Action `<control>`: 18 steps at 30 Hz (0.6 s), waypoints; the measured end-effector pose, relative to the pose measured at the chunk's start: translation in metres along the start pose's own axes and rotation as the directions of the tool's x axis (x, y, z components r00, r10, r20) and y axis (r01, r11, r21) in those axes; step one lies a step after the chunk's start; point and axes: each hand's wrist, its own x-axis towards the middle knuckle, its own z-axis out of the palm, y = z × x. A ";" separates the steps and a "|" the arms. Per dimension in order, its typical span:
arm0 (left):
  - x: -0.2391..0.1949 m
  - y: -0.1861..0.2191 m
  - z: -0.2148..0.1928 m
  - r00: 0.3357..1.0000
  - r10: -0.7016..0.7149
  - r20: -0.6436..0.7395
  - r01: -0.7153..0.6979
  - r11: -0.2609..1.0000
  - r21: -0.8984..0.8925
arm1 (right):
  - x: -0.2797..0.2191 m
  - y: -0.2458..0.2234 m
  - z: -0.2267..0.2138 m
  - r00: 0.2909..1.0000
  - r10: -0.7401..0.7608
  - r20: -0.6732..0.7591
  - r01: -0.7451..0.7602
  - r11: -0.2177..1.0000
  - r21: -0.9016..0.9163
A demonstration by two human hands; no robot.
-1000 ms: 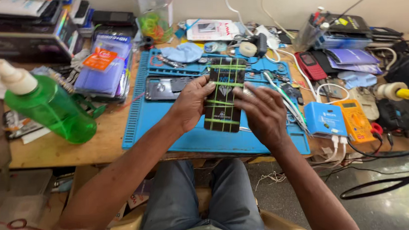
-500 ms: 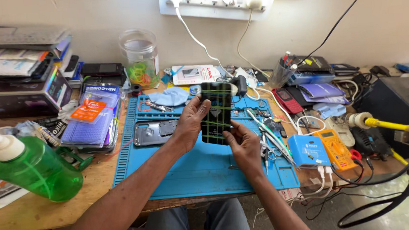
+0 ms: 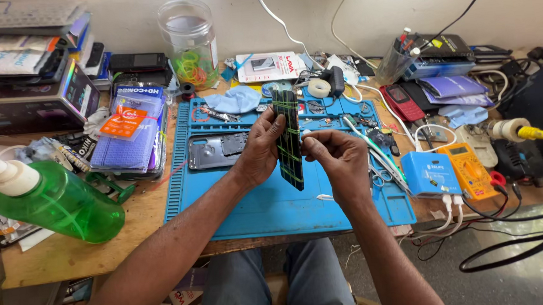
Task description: The person disassembles a smartphone, removes the battery, and uses a rubber band to secure the back cover. They then connect a charging cable to test the device and use a precision screwdriver to adjust internal components.
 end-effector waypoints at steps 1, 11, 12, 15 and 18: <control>-0.001 0.000 0.001 1.000 -0.005 0.002 0.005 1.000 0.015 | 0.000 -0.001 0.000 1.000 0.006 0.002 -0.006 1.000 -0.011; -0.005 0.002 0.006 1.000 0.004 0.023 -0.007 0.990 0.139 | 0.001 -0.005 -0.005 0.999 0.040 0.037 -0.038 0.999 -0.037; -0.005 0.002 0.006 1.000 0.006 0.031 -0.010 0.989 0.148 | 0.001 -0.004 -0.006 0.998 0.041 0.041 -0.040 0.999 -0.032; -0.004 0.001 0.006 0.999 0.024 0.043 -0.031 0.985 0.169 | 0.003 0.000 -0.008 0.997 0.059 0.043 -0.058 0.998 -0.035; -0.004 0.000 0.005 0.999 0.023 0.045 -0.031 0.983 0.183 | 0.004 0.005 -0.011 0.996 0.073 0.047 -0.072 0.997 -0.023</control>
